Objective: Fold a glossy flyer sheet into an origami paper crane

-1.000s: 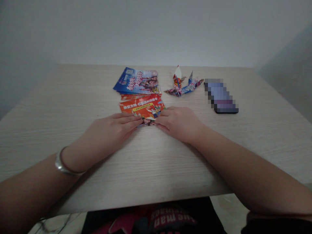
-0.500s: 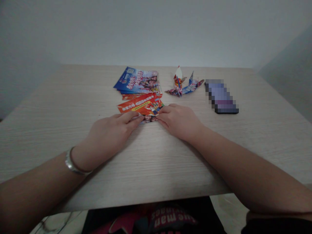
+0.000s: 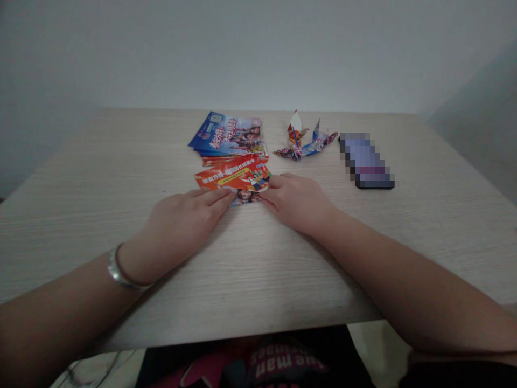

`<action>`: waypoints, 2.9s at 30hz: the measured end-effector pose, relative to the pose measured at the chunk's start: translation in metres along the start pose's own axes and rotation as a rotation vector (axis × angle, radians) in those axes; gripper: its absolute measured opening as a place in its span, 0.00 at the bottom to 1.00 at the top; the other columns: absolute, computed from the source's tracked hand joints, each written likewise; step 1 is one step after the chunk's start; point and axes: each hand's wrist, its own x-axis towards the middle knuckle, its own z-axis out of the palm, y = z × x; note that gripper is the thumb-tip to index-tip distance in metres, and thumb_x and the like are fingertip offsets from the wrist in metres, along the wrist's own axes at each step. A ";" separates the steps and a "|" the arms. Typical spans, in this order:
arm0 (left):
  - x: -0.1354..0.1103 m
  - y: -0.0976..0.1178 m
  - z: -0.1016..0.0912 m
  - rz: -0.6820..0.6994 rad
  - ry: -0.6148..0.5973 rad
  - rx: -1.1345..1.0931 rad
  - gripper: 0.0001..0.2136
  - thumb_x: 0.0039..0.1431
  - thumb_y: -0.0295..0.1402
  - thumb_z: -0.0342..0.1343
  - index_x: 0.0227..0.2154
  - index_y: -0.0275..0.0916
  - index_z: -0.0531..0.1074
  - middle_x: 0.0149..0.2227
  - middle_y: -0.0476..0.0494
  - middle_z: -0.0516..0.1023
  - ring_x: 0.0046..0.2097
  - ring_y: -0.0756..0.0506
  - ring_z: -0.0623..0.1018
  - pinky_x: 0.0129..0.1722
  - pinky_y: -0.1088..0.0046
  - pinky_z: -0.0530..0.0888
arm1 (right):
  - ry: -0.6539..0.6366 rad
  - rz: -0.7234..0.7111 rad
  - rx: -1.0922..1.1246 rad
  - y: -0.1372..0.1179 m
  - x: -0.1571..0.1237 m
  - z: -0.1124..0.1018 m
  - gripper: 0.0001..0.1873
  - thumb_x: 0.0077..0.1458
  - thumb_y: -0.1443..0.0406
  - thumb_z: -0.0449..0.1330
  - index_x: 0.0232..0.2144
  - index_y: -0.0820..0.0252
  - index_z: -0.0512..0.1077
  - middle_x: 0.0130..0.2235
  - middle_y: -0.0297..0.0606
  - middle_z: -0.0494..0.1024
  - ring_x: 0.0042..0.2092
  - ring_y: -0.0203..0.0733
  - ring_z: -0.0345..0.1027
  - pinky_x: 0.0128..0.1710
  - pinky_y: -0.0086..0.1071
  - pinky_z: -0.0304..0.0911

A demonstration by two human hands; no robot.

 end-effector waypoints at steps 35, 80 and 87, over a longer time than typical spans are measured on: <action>0.001 -0.001 -0.002 -0.032 -0.029 -0.002 0.20 0.69 0.23 0.45 0.59 0.34 0.71 0.59 0.35 0.77 0.52 0.34 0.81 0.41 0.58 0.81 | 0.032 -0.019 0.068 0.003 -0.001 0.006 0.15 0.68 0.64 0.55 0.44 0.55 0.82 0.46 0.41 0.84 0.45 0.45 0.75 0.41 0.36 0.66; 0.000 0.003 0.018 0.100 0.137 -0.119 0.29 0.70 0.41 0.48 0.65 0.24 0.63 0.60 0.24 0.71 0.60 0.30 0.71 0.59 0.52 0.73 | 0.030 -0.071 0.149 0.008 0.002 0.005 0.14 0.65 0.69 0.56 0.45 0.59 0.82 0.43 0.43 0.84 0.44 0.45 0.77 0.45 0.37 0.69; 0.001 0.004 0.017 0.097 0.124 -0.113 0.28 0.71 0.41 0.47 0.66 0.24 0.62 0.60 0.24 0.70 0.59 0.30 0.71 0.58 0.52 0.73 | 0.077 -0.088 0.152 0.008 0.001 0.008 0.15 0.65 0.68 0.56 0.45 0.59 0.83 0.44 0.42 0.84 0.43 0.45 0.76 0.43 0.37 0.69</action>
